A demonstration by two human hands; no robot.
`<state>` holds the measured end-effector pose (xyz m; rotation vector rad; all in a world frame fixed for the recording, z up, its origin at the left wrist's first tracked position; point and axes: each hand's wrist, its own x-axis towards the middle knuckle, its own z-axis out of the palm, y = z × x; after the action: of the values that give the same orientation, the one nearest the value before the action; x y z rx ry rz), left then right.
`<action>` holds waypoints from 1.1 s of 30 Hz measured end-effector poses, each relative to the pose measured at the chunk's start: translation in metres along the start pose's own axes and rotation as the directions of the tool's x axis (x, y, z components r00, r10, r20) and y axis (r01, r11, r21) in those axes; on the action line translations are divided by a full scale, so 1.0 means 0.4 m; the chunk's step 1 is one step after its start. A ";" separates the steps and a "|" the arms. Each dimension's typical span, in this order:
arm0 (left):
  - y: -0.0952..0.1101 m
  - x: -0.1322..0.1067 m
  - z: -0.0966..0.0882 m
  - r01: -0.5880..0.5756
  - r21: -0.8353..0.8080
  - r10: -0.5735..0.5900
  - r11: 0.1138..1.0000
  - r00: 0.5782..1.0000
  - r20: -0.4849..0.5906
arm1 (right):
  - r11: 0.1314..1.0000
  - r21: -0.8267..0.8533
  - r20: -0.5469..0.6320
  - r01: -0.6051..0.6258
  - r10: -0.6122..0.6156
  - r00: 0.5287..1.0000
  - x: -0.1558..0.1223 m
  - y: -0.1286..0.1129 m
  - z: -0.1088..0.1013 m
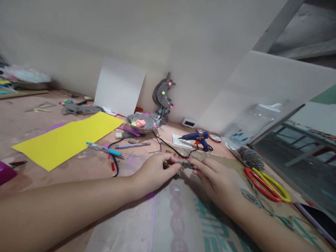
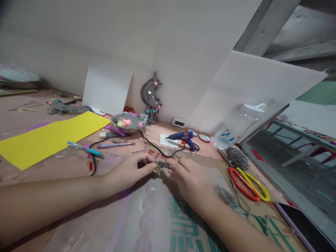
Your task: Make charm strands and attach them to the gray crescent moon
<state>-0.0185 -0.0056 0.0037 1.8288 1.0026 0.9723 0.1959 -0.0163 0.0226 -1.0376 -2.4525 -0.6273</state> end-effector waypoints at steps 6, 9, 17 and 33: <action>0.006 0.001 -0.005 -0.020 0.028 0.020 0.999 1.000 0.003 | 1.000 0.007 -0.027 0.020 -0.020 0.999 0.001 0.003 0.004; 0.006 0.001 -0.005 -0.013 0.024 0.013 1.000 1.000 0.002 | 1.000 0.025 -0.022 0.017 -0.017 1.000 -0.001 0.004 0.006; -0.005 0.003 0.001 0.036 -0.016 -0.036 0.999 0.999 -0.024 | 0.981 0.167 0.018 -0.101 0.100 0.995 -0.006 -0.004 0.004; 0.015 -0.004 -0.005 -0.050 0.083 0.045 0.995 0.997 0.069 | 0.582 0.662 0.271 -0.472 0.401 0.875 0.005 -0.064 0.009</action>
<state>-0.0194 -0.0086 0.0095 1.9500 0.9762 0.9029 0.1749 -0.0293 0.0144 -1.2473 -2.0449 0.5360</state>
